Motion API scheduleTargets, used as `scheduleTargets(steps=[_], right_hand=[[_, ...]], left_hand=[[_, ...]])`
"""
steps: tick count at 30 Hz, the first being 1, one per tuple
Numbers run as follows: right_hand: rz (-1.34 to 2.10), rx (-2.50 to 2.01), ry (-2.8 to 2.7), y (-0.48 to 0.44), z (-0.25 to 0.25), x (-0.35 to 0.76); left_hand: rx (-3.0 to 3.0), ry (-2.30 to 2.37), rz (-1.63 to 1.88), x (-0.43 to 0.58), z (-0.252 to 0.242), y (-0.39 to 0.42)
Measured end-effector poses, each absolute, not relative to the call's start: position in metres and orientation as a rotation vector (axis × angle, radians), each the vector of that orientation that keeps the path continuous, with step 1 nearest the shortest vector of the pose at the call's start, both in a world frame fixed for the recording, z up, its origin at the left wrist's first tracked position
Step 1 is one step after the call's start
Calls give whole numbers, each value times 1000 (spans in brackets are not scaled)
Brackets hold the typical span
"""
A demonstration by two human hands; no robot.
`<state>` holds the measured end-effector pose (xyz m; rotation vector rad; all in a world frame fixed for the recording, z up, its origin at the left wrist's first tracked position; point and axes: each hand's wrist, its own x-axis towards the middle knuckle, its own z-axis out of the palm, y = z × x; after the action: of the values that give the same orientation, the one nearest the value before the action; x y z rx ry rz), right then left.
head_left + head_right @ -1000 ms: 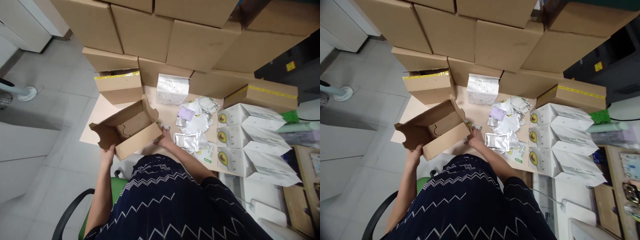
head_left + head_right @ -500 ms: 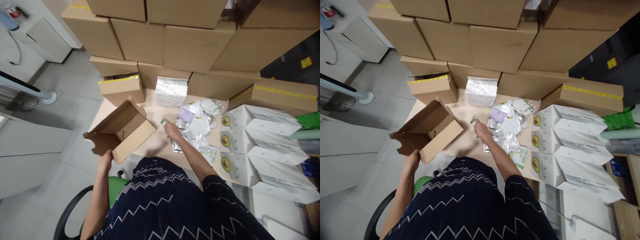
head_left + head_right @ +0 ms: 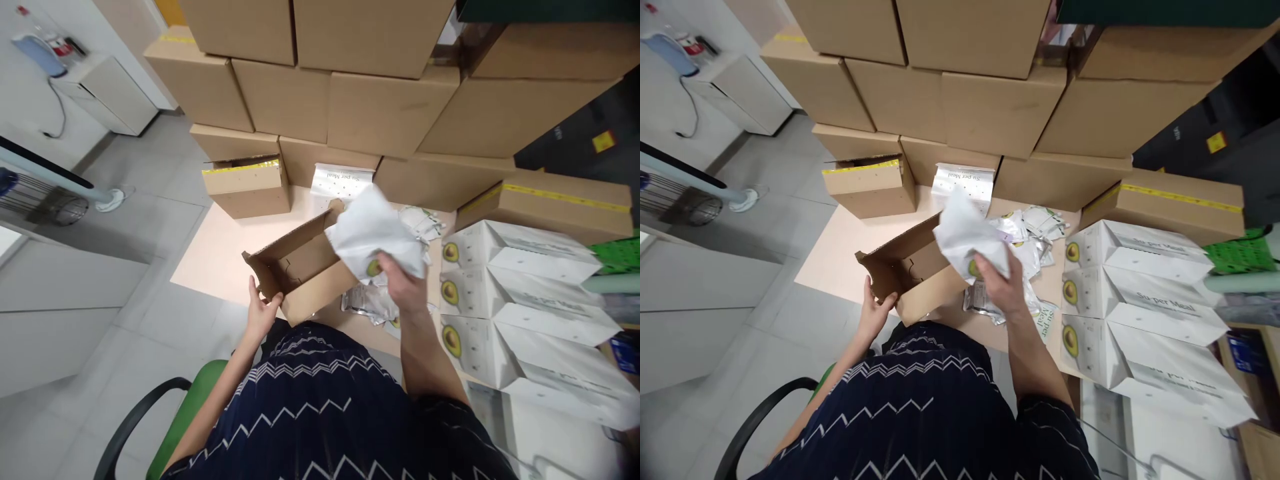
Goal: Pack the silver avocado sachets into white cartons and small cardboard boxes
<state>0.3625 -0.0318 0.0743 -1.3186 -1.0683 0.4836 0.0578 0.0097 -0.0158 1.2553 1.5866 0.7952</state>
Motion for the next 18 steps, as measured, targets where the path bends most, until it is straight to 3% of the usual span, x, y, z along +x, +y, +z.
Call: scheduleTargets(steps=[5, 7, 11, 14, 18], right_hand=[[589, -1148, -1485, -9, 60, 318], [610, -1119, -1500, 2, 51, 303], [665, -1100, -1510, 25, 28, 282], [723, -1198, -1441, 35, 8, 276], [828, -1393, -1436, 35, -2, 276]], left_hand=[[1811, 1670, 1102, 39, 38, 9], [2150, 1520, 1070, 36, 58, 20], [2502, 1247, 511, 54, 76, 53], [2600, 1341, 102, 75, 74, 77], [2635, 1513, -193, 86, 76, 97]])
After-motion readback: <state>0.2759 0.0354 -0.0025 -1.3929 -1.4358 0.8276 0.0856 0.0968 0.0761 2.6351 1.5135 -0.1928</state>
